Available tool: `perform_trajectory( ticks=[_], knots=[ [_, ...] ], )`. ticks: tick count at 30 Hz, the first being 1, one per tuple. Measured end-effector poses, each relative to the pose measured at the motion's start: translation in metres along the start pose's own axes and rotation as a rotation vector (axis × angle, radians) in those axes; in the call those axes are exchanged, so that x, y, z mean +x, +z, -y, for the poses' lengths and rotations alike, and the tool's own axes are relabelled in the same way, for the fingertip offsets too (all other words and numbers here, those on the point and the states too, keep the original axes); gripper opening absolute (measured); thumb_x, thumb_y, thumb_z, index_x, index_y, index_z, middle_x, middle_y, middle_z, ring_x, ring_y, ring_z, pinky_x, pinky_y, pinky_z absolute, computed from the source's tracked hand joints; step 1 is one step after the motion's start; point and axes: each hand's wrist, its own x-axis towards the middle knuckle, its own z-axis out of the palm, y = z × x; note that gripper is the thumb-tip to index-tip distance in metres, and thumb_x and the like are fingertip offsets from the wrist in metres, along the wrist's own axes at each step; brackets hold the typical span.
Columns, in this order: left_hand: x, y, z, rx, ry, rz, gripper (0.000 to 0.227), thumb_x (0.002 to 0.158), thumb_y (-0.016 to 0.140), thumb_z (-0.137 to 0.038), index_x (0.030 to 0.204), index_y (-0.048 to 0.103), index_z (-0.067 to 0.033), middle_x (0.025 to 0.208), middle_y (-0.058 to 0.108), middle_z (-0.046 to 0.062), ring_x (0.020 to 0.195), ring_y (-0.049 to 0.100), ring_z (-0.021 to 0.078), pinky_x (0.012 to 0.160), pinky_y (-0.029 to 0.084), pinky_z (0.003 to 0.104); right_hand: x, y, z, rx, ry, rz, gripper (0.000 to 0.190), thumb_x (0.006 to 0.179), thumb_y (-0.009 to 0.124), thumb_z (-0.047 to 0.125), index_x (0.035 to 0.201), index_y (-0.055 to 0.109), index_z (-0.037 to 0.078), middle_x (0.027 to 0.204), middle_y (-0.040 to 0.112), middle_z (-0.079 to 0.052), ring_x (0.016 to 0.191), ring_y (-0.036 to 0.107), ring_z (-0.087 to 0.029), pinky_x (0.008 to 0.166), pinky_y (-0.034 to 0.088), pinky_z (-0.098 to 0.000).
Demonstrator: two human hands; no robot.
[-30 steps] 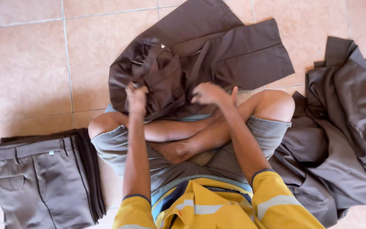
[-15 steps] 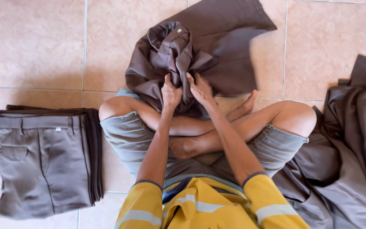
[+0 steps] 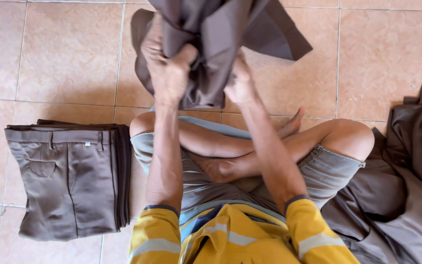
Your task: Folding brown trousers and stacking them neatly on the floor.
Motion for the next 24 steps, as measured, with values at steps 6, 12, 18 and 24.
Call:
perform_trajectory(
  ticks=[6, 12, 18, 24],
  knots=[
    [-0.100, 0.060, 0.040, 0.629, 0.073, 0.311, 0.049, 0.059, 0.078, -0.015, 0.107, 0.074, -0.0070, 0.094, 0.071, 0.024, 0.094, 0.070, 0.0449, 0.087, 0.056, 0.056, -0.054, -0.207, 0.032, -1.281, 0.427, -0.084, 0.033, 0.088, 0.068, 0.029, 0.113, 0.074, 0.008, 0.103, 0.075, -0.013, 0.101, 0.071, -0.031, 0.086, 0.057, -0.0465],
    [-0.203, 0.058, 0.154, 0.503, -0.592, 1.339, 0.073, 0.087, 0.072, -0.028, 0.146, 0.050, 0.0105, 0.155, 0.039, 0.040, 0.137, 0.046, 0.0583, 0.116, 0.037, 0.063, -0.129, -0.315, 0.064, -1.811, 0.269, -0.344, 0.030, 0.096, 0.048, 0.009, 0.115, 0.065, -0.008, 0.096, 0.065, -0.037, 0.098, 0.064, -0.060, 0.086, 0.050, -0.0660],
    [-0.078, 0.018, 0.217, 0.686, -0.348, 0.396, 0.030, 0.098, 0.068, -0.028, 0.126, 0.068, -0.0184, 0.117, 0.075, 0.015, 0.109, 0.071, 0.0410, 0.096, 0.054, 0.057, -0.078, -0.212, 0.023, -1.946, -0.296, -0.308, 0.050, 0.095, 0.073, 0.053, 0.129, 0.065, 0.016, 0.114, 0.069, -0.009, 0.106, 0.070, -0.029, 0.091, 0.057, -0.0403],
    [-0.151, -0.022, 0.333, 1.411, -0.383, 0.736, 0.072, 0.097, 0.055, -0.068, 0.158, 0.036, -0.0349, 0.132, 0.064, 0.012, 0.124, 0.059, 0.0385, 0.099, 0.044, 0.057, -0.113, -0.138, -0.031, -2.104, 0.569, 0.353, 0.082, 0.094, 0.069, 0.048, 0.163, 0.032, 0.022, 0.153, 0.040, -0.031, 0.103, 0.070, -0.048, 0.082, 0.062, -0.0582]
  ],
)
